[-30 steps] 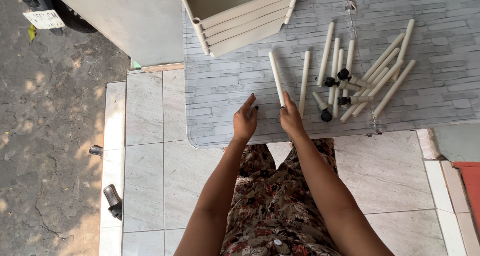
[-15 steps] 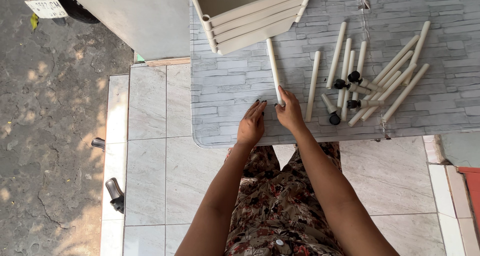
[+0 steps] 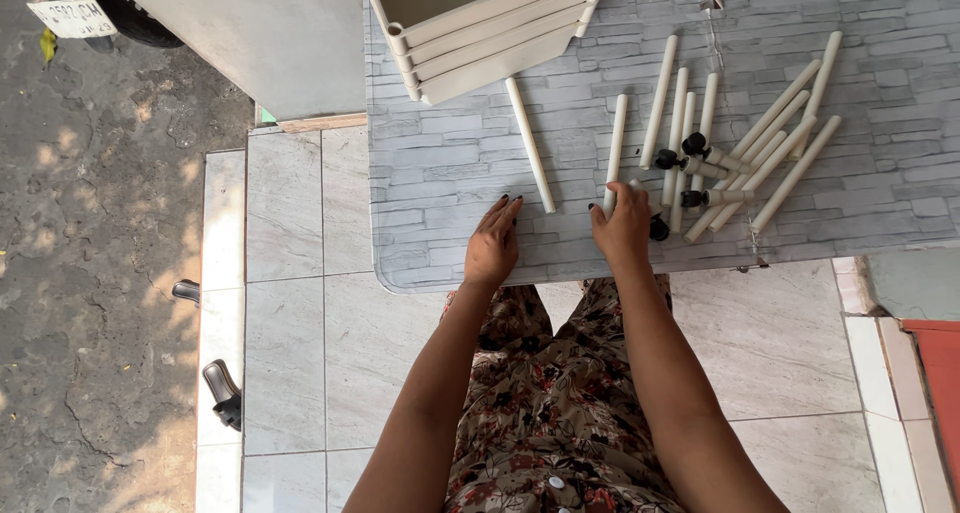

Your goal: The person assembles a small plastic storage unit by inserting cylindrical rods into the side panels and attaching wheels. They handle multiple rods and panels, aligning and pressing them together to form the structure.

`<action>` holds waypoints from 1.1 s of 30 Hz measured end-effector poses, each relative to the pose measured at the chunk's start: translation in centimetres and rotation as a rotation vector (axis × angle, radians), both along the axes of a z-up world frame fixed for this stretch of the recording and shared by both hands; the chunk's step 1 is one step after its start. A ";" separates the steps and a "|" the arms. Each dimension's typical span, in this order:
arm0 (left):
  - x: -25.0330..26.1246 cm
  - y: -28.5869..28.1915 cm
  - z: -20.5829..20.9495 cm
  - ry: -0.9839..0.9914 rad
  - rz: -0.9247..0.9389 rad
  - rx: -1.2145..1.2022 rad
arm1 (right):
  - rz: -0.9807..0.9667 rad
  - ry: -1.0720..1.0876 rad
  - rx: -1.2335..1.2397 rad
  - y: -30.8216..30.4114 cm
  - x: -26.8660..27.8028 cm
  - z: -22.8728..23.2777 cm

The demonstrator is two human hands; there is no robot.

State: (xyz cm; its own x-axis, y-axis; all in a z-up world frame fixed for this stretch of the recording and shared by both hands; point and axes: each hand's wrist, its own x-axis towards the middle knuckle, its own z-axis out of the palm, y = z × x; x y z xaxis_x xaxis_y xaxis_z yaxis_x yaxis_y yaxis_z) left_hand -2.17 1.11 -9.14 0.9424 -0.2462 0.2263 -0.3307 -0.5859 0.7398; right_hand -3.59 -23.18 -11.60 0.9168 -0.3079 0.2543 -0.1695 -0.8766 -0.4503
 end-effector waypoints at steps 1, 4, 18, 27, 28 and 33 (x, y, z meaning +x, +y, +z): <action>-0.1 0.0 0.0 0.005 -0.001 0.000 | -0.032 0.072 0.072 0.0 -0.3 -0.2; -0.2 0.0 0.0 0.014 -0.002 -0.001 | -0.102 0.228 0.239 0.0 -0.3 -0.5; 0.0 -0.5 1.4 0.306 0.094 -0.429 | -0.001 0.180 0.885 1.8 -4.4 1.6; 1.4 -1.5 7.0 0.351 0.073 -0.873 | 0.312 0.107 0.960 3.5 -6.5 3.2; 1.6 -1.5 7.6 0.360 0.081 -0.910 | 0.331 0.083 0.926 3.6 -6.6 3.5; 2.0 -1.1 10.0 0.354 0.016 -1.124 | 0.348 0.016 0.852 3.7 -7.2 5.3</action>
State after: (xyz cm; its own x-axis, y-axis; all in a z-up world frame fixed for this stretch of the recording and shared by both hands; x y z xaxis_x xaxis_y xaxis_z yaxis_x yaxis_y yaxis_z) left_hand -0.20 0.01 0.83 0.9974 -0.0632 0.0338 -0.0016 0.4514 0.8923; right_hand -10.82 -19.50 -6.34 0.9944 -0.0910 0.0544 0.0298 -0.2524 -0.9672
